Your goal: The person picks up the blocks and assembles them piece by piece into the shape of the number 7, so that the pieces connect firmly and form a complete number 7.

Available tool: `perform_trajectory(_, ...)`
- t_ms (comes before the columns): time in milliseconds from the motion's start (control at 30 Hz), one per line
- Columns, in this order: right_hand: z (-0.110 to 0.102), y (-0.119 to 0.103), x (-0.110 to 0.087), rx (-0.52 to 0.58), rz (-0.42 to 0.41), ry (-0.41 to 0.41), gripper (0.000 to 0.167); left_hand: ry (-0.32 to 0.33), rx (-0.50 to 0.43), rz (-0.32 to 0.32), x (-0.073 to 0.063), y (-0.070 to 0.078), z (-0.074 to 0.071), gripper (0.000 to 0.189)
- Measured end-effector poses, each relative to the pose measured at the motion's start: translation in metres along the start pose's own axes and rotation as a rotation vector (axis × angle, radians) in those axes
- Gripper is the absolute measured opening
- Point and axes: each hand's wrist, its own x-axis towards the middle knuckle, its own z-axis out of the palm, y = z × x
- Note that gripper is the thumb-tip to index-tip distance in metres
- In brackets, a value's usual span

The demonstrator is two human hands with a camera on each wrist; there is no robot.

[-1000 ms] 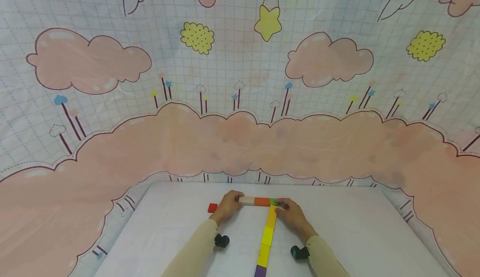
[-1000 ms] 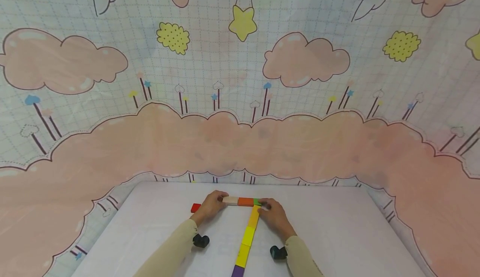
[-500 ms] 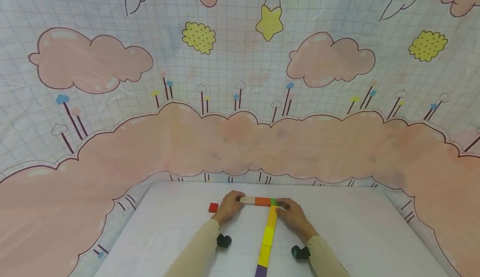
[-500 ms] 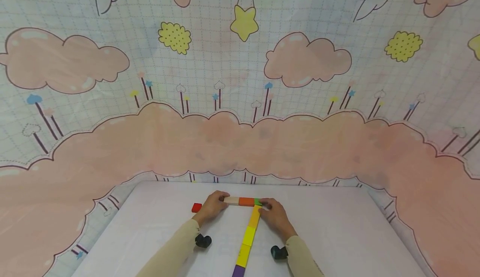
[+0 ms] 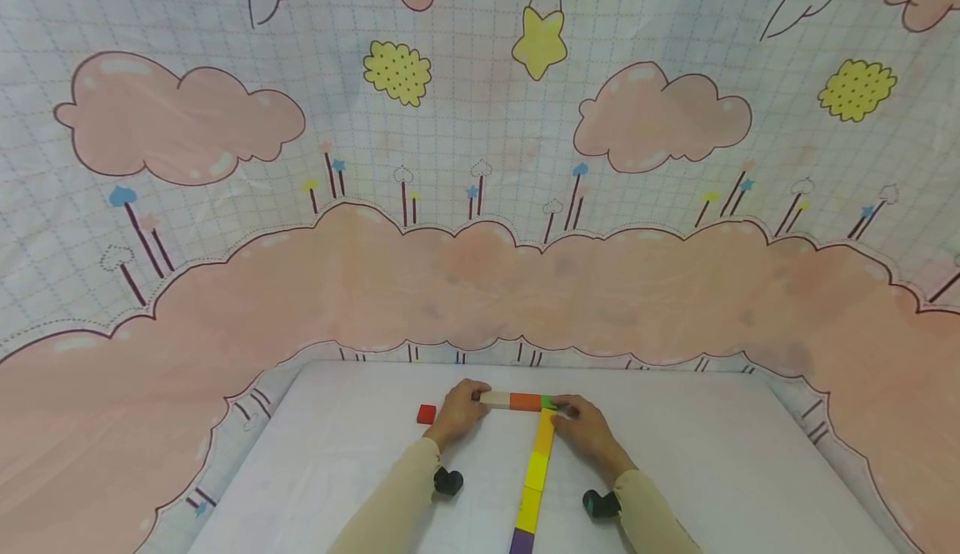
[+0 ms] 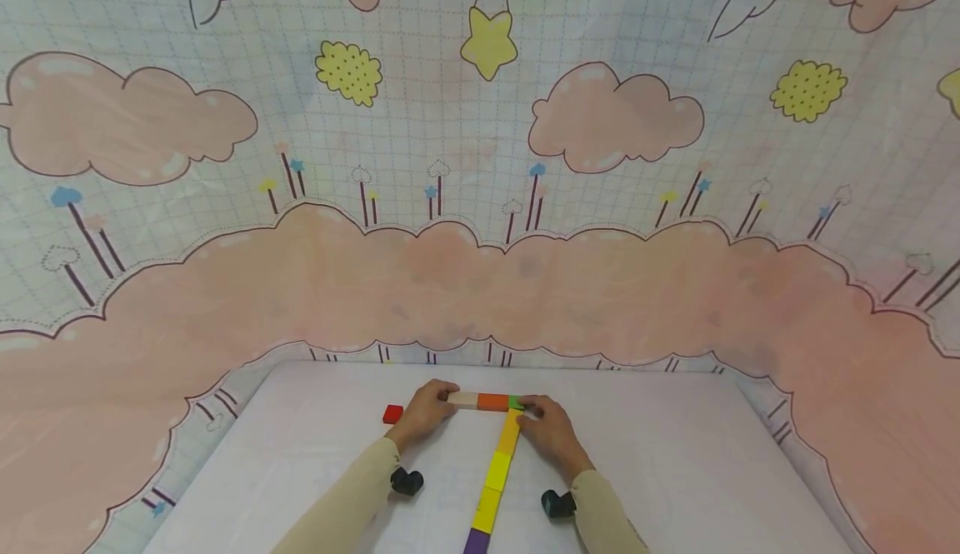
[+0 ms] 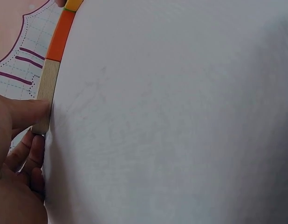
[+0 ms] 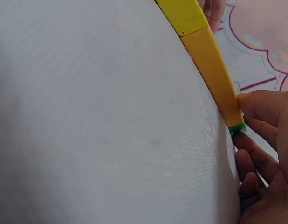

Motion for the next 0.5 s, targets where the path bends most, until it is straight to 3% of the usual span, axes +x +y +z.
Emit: perform_trajectory(500,0.002,-0.0014,0.0,-0.001,0.014,-0.002,0.031,-0.001,-0.076,-0.029,-0.0013,-0.0043,-0.0063,0.033)
